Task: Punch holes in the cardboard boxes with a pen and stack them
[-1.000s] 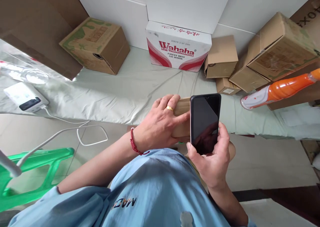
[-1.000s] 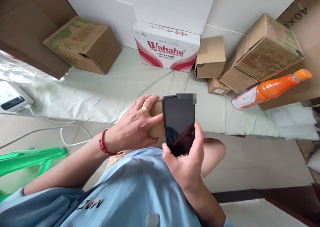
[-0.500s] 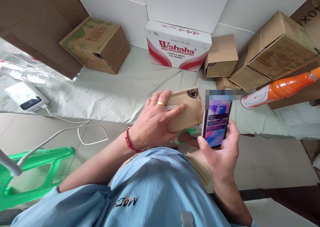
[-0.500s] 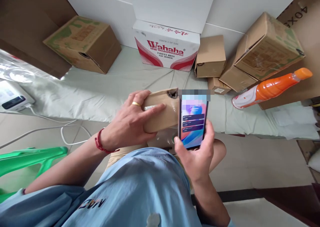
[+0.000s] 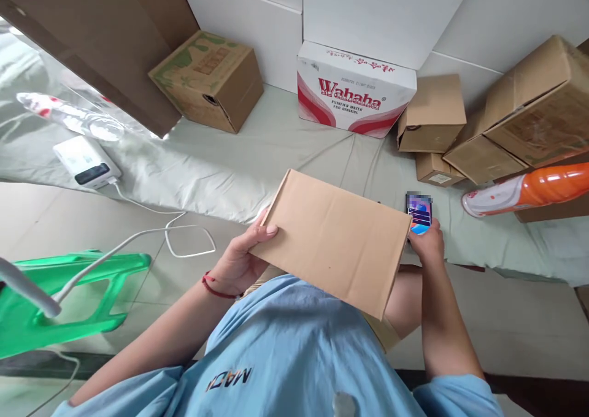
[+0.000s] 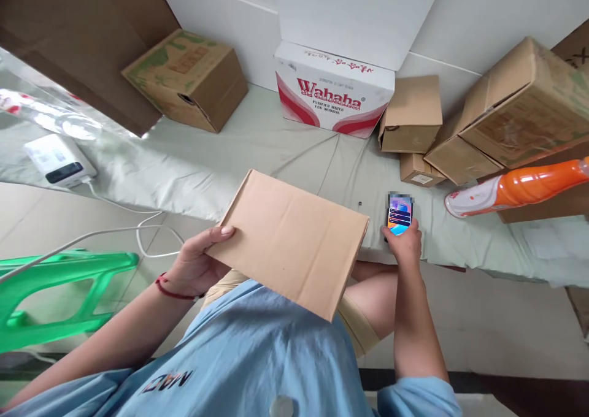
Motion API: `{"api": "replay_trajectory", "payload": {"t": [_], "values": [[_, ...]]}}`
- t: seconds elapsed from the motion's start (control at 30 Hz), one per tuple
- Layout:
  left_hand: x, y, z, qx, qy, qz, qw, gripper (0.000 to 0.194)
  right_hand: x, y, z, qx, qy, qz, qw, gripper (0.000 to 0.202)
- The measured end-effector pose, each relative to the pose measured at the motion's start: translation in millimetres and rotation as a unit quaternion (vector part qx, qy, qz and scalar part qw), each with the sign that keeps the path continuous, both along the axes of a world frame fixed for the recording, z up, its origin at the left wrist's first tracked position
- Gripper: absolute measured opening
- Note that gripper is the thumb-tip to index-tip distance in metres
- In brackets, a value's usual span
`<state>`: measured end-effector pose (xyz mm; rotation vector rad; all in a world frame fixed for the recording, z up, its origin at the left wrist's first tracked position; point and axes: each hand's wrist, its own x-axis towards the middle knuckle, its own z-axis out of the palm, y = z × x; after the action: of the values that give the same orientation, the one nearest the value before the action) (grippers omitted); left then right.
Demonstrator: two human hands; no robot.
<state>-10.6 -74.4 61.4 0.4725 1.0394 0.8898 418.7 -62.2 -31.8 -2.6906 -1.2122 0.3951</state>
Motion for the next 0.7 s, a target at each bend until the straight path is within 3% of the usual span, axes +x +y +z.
{"api": "replay_trajectory", "payload": {"t": [0.1,0.17,0.23,0.3,0.4,0.57,0.63,0.7], "values": [[5.8,3.5,-4.4,-0.015,-0.018,-0.015,1.0,0.066,-15.0,-3.4,19.5,0.056,0.016,-0.013,0.998,0.103],[7.7,9.9,-7.1,0.001,-0.002,-0.042,0.999,0.067,-30.4,-15.5,36.9,0.146,0.138,0.013,0.98,0.114],[8.2,18.4,-9.1,0.027,0.018,-0.08,0.996,0.07,-47.7,-33.3,51.9,0.18,0.326,0.067,0.926,0.125],[7.7,27.9,-9.2,0.046,0.032,-0.125,0.991,0.073,-63.0,-50.9,60.0,0.143,0.479,0.124,0.857,0.138],[5.4,41.7,-5.0,0.078,0.063,-0.186,0.977,0.073,-74.6,-65.3,56.9,0.069,0.597,0.144,0.787,0.146],[0.8,58.6,5.2,0.175,0.144,-0.248,0.942,0.081,-71.4,-62.1,38.4,0.027,0.644,0.172,0.745,0.127],[0.4,64.3,8.2,0.196,0.104,-0.204,0.953,0.078,-69.7,-56.2,40.6,0.055,0.634,0.154,0.756,0.111],[0.1,70.1,10.2,0.203,0.035,-0.111,0.972,0.07,-66.4,-43.5,53.1,0.138,0.603,0.088,0.781,0.094]]}}
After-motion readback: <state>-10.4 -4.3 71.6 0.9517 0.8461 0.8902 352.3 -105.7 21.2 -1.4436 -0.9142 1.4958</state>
